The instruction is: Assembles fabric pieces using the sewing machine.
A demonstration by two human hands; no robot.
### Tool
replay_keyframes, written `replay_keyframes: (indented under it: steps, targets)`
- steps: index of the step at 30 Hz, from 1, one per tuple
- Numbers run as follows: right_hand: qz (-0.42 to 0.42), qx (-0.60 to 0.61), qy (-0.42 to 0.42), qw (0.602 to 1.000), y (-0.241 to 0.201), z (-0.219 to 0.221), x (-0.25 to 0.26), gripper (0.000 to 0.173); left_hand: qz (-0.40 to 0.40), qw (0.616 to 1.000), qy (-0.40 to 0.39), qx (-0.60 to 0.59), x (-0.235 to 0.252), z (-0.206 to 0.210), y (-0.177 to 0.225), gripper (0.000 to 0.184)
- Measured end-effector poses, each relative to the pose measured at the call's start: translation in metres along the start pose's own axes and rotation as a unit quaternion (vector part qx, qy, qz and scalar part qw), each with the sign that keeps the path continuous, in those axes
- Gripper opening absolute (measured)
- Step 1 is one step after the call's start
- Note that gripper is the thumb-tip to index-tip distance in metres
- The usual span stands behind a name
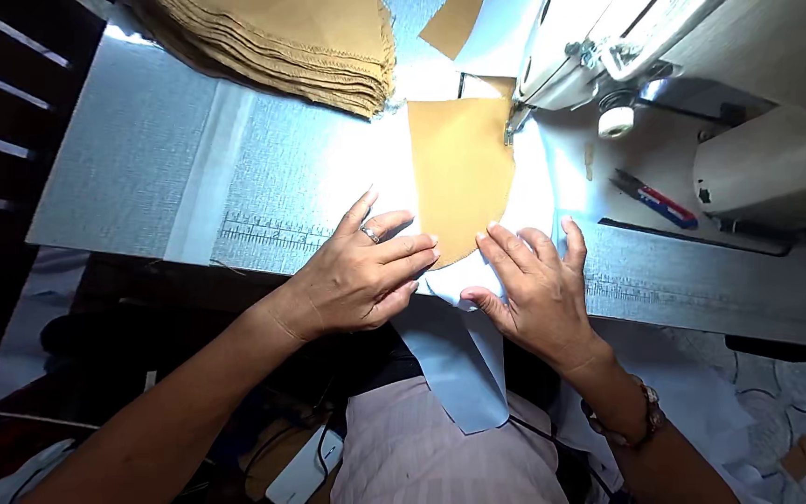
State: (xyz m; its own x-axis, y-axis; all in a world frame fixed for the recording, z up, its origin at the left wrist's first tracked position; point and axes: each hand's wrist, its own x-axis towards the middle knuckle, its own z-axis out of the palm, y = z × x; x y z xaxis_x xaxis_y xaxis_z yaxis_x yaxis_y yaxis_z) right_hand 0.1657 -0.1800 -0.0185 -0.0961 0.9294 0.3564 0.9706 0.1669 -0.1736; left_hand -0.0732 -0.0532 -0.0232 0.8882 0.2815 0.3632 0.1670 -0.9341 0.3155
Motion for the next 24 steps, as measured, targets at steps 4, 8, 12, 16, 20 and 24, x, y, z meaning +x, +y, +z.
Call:
replay_keyframes:
  steps: [4,8,12,16,20,24]
  targets:
    - [-0.010,0.006,0.012,1.000,0.005,0.003,0.005,0.070,-0.002,1.000,0.007,-0.005,0.005,0.000,-0.002,0.042]
    - [-0.016,0.011,0.009,1.000,0.015,0.006,0.016,0.065,-0.008,1.000,0.013,0.001,0.016,0.001,-0.009,0.041]
    - [-0.028,0.009,-0.010,1.000,0.031,0.004,0.031,0.062,-0.011,1.000,0.020,0.008,0.031,0.005,-0.017,0.040]
    - [-0.063,0.037,-0.045,0.996,0.041,-0.009,0.044,0.060,-0.019,1.000,0.024,0.007,0.048,0.011,-0.021,0.041]
    - [-0.087,0.046,-0.044,0.994,0.023,-0.013,0.041,0.065,-0.025,0.999,0.015,0.016,0.063,0.014,-0.019,0.042]
    - [-0.045,0.002,-0.035,0.998,0.024,-0.011,0.037,0.065,-0.038,0.999,0.020,0.021,0.077,0.018,-0.019,0.040]
